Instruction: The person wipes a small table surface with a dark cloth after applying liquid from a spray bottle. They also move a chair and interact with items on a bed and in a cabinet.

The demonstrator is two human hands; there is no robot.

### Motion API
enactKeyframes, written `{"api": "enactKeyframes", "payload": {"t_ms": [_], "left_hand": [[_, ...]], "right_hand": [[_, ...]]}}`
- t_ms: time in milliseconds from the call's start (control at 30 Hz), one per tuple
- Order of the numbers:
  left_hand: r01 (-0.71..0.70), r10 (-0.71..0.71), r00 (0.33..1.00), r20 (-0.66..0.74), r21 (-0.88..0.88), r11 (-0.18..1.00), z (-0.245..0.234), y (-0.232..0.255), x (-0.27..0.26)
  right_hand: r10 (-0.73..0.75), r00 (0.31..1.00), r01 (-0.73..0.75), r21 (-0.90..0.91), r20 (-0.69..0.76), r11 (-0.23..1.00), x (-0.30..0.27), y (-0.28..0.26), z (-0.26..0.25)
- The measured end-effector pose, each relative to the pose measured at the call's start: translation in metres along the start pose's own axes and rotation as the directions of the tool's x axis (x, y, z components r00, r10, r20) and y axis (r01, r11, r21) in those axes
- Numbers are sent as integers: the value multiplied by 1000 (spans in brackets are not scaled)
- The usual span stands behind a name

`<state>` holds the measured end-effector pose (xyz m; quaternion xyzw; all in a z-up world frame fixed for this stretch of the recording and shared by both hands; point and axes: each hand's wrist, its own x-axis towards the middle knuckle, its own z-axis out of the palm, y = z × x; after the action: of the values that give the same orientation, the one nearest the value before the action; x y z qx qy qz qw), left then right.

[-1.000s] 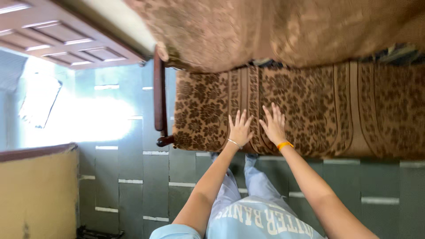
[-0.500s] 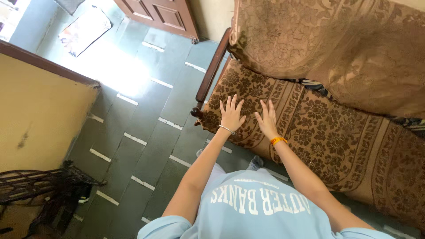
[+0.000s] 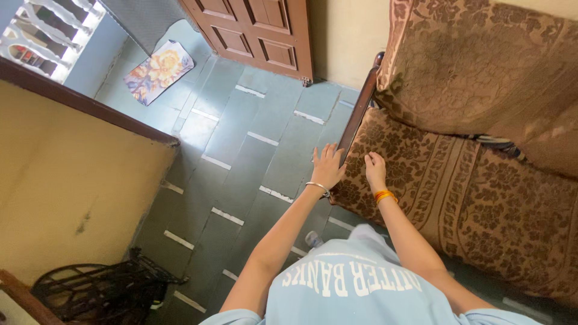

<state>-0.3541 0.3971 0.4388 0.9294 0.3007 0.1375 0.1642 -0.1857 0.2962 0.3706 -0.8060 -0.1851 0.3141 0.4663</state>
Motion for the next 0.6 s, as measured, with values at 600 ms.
{"api": "enactKeyframes", "payload": {"t_ms": [600], "left_hand": [[-279, 299, 921, 250, -113, 954, -5, -201, 282]], "right_hand": [[60, 945, -144, -246, -320, 958, 229, -97, 164]]}}
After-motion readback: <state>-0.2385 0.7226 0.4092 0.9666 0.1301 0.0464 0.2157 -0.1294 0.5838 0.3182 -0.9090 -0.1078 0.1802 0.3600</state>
